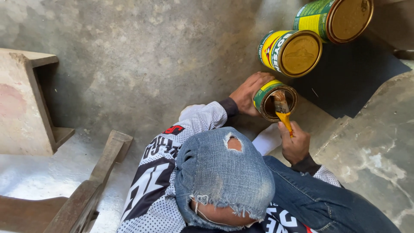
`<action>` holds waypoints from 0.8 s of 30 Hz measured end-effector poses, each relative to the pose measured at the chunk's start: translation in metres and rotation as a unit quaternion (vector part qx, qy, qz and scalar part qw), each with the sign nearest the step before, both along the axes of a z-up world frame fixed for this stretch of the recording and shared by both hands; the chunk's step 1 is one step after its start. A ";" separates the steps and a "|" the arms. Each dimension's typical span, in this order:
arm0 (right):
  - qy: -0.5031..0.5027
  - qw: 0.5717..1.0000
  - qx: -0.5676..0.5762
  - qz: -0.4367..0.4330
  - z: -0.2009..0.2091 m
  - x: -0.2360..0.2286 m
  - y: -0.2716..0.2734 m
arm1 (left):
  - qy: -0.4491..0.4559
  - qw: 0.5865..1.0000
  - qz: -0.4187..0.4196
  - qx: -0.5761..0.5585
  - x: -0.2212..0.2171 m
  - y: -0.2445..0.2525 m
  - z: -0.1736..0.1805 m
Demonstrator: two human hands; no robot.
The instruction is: Stirring paint in a can using a paintbrush
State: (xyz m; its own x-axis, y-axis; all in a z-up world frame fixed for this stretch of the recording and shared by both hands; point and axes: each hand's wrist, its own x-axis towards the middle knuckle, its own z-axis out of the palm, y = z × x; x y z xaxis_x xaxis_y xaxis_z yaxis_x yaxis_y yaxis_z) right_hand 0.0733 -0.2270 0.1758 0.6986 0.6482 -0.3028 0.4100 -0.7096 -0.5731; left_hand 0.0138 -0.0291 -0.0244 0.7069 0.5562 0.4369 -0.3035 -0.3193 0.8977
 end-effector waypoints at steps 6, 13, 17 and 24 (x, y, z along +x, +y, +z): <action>-0.001 1.000 0.019 -0.020 -0.006 -0.006 0.002 | 0.010 1.000 -0.001 -0.006 0.001 -0.002 -0.003; -0.017 0.999 0.027 -0.012 -0.013 -0.005 -0.003 | 0.014 1.000 -0.009 -0.003 -0.001 0.000 0.002; -0.007 0.999 0.043 -0.024 -0.013 -0.007 -0.001 | 0.014 1.000 -0.005 -0.006 -0.003 -0.001 0.002; -0.002 0.998 0.057 -0.039 -0.016 -0.010 0.000 | 0.003 1.000 0.001 -0.011 0.001 -0.003 -0.002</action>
State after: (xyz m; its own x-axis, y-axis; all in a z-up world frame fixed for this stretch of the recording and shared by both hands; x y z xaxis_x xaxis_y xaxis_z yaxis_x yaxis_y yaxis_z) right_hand 0.0629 -0.2274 0.1600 0.7487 0.6224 -0.2280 0.3586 -0.6696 -0.6504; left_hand 0.0145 -0.0321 -0.0265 0.7089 0.5669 0.4196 -0.2974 -0.2992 0.9067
